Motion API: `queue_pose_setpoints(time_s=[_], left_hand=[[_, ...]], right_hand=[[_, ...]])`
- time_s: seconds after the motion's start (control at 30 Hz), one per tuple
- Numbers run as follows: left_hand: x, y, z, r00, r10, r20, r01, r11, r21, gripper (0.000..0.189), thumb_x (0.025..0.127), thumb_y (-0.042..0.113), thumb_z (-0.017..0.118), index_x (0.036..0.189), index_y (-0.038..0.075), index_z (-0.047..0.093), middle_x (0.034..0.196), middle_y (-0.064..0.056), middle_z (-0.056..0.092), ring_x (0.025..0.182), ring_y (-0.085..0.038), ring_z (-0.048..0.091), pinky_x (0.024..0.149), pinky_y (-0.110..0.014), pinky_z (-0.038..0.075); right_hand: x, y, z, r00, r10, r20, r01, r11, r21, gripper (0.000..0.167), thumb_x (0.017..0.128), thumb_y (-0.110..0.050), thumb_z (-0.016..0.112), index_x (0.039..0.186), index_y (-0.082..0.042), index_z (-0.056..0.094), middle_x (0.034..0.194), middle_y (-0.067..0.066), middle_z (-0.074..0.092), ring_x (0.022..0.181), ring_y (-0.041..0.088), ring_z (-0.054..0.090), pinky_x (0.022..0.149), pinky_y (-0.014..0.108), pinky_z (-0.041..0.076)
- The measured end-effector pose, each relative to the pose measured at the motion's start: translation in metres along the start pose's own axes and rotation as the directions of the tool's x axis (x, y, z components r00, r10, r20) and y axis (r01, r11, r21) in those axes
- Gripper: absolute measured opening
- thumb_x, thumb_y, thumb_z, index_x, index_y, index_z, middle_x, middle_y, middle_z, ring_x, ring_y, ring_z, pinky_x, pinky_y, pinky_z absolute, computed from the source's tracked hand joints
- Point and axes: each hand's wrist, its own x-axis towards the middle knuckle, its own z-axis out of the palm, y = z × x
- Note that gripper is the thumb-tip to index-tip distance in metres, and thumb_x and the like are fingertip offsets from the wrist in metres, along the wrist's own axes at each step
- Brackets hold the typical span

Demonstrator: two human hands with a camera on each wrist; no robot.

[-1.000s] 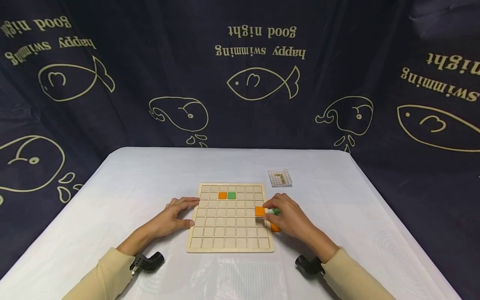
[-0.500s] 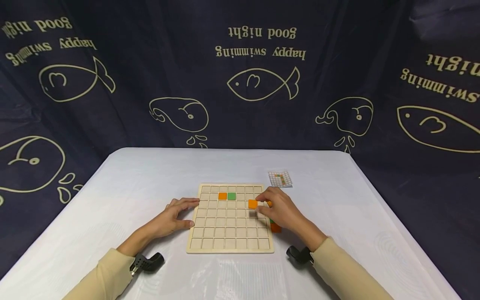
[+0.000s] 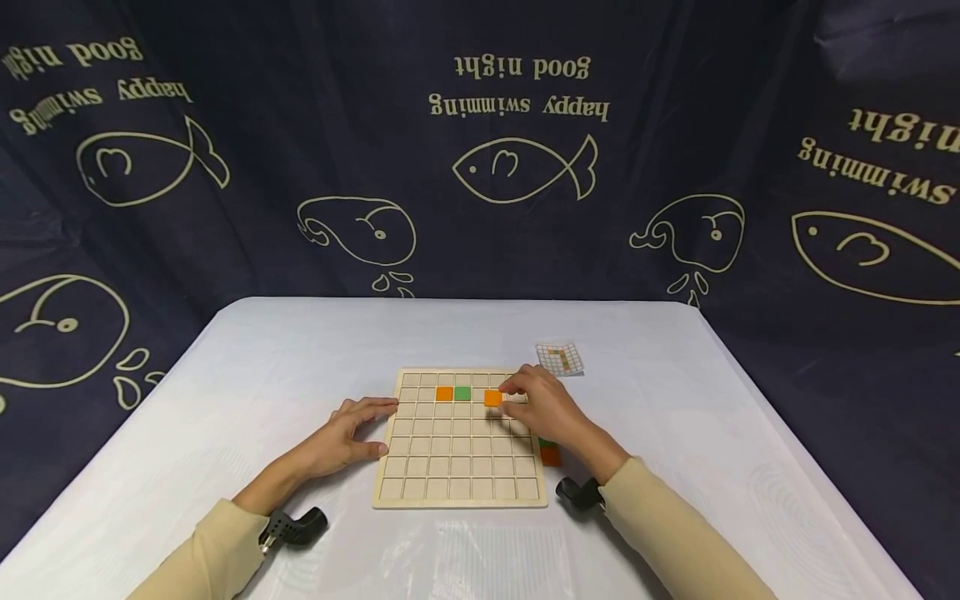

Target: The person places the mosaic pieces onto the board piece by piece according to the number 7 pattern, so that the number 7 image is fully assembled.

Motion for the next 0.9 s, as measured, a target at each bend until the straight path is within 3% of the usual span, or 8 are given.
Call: queue_pose_setpoints(time_s=[0.9], left_hand=[[-0.001,-0.001,0.001,1.000,0.008,0.003,-0.008,1.000,-0.003,0.064,0.080,0.026,0.074,0.137,0.012,0.050,0.146,0.003,0.043,0.107,-0.014,0.036,0.091,-0.038,0.023]], right_hand=[[0.030,0.004,0.017,0.997,-0.018,0.071,0.023,0.997,-0.068,0.024,0.088,-0.024,0.066,0.108,-0.010,0.068,0.100,0.002,0.061,0.090,0.016,0.052,0.075,0.031,0.044]])
